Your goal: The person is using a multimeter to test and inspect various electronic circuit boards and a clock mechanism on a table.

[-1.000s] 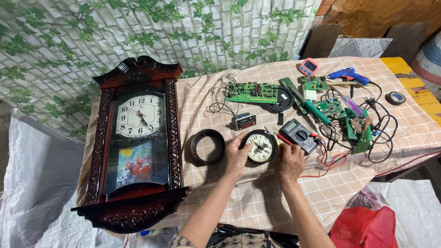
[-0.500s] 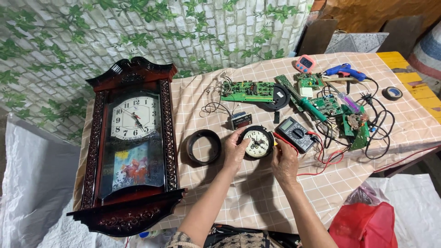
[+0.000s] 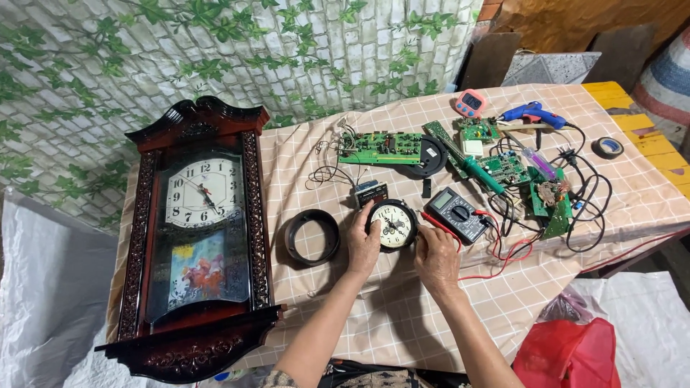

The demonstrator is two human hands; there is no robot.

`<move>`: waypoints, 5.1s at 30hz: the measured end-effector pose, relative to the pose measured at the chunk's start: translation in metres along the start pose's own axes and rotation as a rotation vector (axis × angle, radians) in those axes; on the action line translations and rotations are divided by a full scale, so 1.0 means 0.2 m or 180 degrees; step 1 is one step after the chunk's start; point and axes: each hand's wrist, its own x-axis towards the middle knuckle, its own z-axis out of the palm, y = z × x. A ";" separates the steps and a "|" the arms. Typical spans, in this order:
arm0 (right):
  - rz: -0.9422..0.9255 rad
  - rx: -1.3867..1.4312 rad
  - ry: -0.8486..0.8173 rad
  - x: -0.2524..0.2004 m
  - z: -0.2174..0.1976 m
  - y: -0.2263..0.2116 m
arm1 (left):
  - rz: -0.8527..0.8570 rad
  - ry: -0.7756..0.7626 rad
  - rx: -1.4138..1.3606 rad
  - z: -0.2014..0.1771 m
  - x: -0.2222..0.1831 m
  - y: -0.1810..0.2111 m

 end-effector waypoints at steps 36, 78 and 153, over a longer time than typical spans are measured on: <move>-0.0387 0.0099 0.0188 -0.06 -0.08 -0.06 | 0.0631 -0.0685 0.0920 -0.06 -0.09 0.11; 0.0769 0.0067 -0.0218 0.75 0.10 0.31 | 0.0720 -0.0413 0.0343 -0.07 -0.06 0.05; -0.0067 -0.0475 0.0534 0.68 0.06 -0.06 | 0.0454 -0.0396 -0.0209 -0.09 -0.05 0.05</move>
